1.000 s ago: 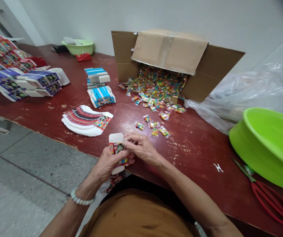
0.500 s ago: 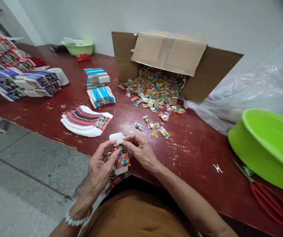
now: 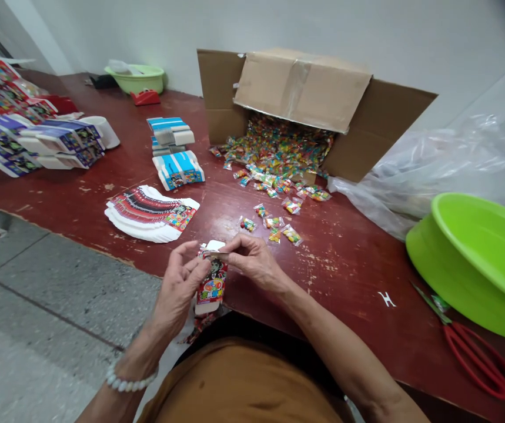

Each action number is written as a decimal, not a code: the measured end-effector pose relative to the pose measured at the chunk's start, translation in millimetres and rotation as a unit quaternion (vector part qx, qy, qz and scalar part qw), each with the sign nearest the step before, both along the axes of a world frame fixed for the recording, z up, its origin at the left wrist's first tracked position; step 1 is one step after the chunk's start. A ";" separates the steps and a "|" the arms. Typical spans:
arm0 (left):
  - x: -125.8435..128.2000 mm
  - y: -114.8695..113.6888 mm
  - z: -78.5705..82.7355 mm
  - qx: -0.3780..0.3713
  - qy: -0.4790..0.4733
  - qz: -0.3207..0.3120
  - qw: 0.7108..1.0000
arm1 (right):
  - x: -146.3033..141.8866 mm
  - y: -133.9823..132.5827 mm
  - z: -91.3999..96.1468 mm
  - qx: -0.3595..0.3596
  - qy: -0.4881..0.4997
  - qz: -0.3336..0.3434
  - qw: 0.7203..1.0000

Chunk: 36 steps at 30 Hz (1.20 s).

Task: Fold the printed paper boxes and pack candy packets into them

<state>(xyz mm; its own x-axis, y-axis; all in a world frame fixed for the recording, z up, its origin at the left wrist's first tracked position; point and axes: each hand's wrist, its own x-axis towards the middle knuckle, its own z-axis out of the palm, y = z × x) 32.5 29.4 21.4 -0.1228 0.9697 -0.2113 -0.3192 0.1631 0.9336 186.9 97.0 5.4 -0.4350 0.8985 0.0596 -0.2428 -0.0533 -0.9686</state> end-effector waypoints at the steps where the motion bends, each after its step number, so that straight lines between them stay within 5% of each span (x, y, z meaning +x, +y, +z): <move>1: 1.5 -0.6 1.7 -0.034 -0.024 -0.026 0.999 | 0.3 -1.7 -0.4 0.023 -0.016 -0.009 1.000; 5: 4.9 -3.1 6.0 -0.090 -0.059 -0.080 0.991 | 2.7 -3.4 -1.4 0.082 -0.097 -0.007 0.992; 12: -1.4 -1.9 1.8 -0.065 0.030 -0.089 0.993 | 2.4 8.0 4.3 -0.110 -0.055 0.091 0.988; 20: -1.3 -1.2 -9.1 -0.043 0.014 -0.106 0.993 | 1.1 8.7 5.2 -0.148 -0.060 0.061 0.985; 23: 0.1 -1.2 -13.9 -0.015 0.026 -0.095 0.995 | 4.4 10.4 8.6 -0.083 -0.072 0.082 0.991; 25: 0.6 -1.2 -14.8 -0.017 0.027 -0.093 0.995 | 7.2 9.2 13.7 0.021 -0.108 0.103 0.989; 30: 2.2 1.8 -15.4 -0.025 0.026 -0.073 0.997 | 12.3 0.0 21.9 0.324 -0.260 0.077 0.906; 33: 5.9 -5.2 -16.9 -0.044 0.009 -0.059 0.997 | 17.7 8.7 18.0 0.328 -0.270 0.082 0.901; 36: 12.8 -28.0 -19.1 -0.085 -0.046 -0.066 0.993 | 26.1 36.1 12.8 0.279 -0.378 -0.019 0.883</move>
